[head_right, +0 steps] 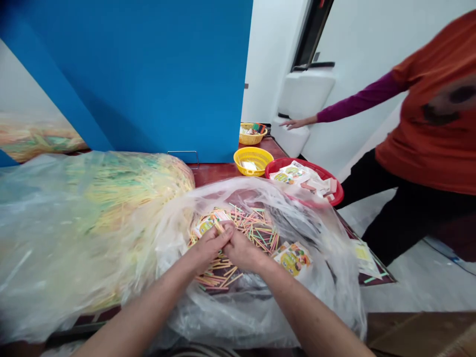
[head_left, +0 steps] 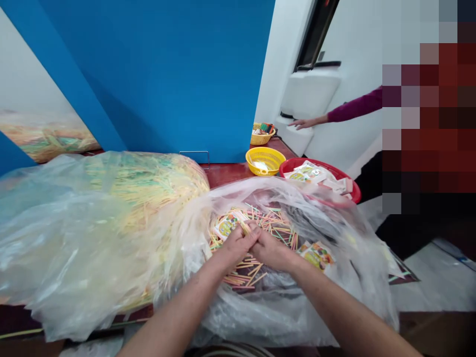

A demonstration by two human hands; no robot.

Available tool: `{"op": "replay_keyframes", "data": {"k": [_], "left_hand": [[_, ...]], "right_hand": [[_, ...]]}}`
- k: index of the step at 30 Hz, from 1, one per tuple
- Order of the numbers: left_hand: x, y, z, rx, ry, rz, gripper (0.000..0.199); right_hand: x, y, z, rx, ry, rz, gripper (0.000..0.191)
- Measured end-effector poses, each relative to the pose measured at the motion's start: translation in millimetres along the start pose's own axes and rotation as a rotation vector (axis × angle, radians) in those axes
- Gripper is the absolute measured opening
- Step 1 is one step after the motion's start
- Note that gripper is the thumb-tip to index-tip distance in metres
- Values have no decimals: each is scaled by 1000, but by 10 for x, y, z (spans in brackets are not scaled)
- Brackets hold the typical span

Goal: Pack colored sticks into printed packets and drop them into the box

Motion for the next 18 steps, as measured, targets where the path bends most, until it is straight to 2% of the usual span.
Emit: {"op": "replay_keyframes", "data": {"k": [2, 4, 6, 8, 9, 11, 14, 16, 18], "left_hand": [[4, -47, 84, -154, 90, -55, 42], [2, -76, 87, -199, 214, -81, 39], [12, -75, 33, -255, 326, -101, 34], [33, -72, -62, -424, 427, -158, 28], [47, -73, -111, -544, 451, -196, 27], [67, -73, -206, -779, 453, -261, 23], [66, -43, -302, -966, 399, -296, 17], [55, -2, -302, -1018, 386, -288, 18], [46, 43, -243, -1052, 399, -282, 21]], "right_hand": [[-9, 40, 133, 181, 5, 138, 20], [-34, 70, 219, 357, -2, 262, 29], [-63, 68, 244, 483, -40, 284, 40], [-88, 67, 192, 497, -56, 262, 47], [-95, 73, 130, 441, -30, 248, 48], [-98, 73, -50, 186, 99, 163, 50], [-114, -9, -273, -422, 327, -35, 49], [-129, -76, -242, -706, 340, -139, 41], [-135, -112, -77, -766, 223, -227, 22]]}}
Point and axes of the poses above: each hand's wrist, its own x-axis towards the middle knuckle, its own z-axis out of the palm, y = z × x, the point moved 3 cm from there along x, towards the middle knuckle, and after that the axes turned 6 degrees about x, right-handed, at the moved point
